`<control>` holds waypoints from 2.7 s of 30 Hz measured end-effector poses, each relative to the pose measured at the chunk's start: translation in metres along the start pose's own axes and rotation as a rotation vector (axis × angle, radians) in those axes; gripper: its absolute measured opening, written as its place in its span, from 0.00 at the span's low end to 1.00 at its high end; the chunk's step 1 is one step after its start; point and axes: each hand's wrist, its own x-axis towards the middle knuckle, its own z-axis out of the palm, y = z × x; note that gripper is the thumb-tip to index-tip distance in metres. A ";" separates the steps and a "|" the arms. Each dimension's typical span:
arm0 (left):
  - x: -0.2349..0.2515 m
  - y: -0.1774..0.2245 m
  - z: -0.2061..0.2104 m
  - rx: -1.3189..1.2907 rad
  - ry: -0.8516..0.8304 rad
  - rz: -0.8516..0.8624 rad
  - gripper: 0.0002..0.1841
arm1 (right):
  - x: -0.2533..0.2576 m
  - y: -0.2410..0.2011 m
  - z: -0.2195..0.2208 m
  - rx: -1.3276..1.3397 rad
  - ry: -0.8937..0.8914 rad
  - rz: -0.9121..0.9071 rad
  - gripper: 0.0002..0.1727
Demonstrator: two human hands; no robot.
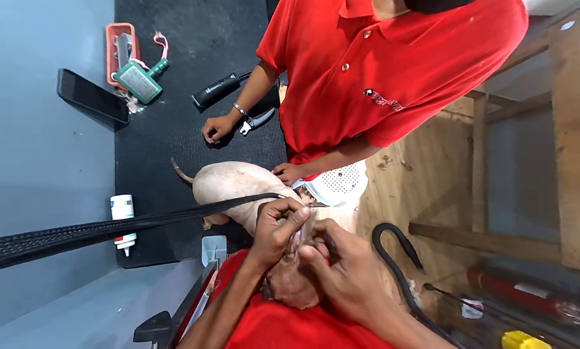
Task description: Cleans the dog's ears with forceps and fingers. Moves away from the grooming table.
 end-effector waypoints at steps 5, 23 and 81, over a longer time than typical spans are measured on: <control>-0.003 -0.001 -0.006 0.053 -0.026 0.049 0.10 | -0.002 0.015 0.002 0.205 -0.101 0.120 0.12; -0.011 -0.004 -0.009 0.144 -0.167 0.026 0.06 | -0.027 0.036 -0.001 0.501 -0.127 -0.005 0.10; -0.107 -0.130 0.092 0.023 1.182 -0.404 0.24 | 0.101 0.171 -0.011 0.354 -1.230 0.285 0.17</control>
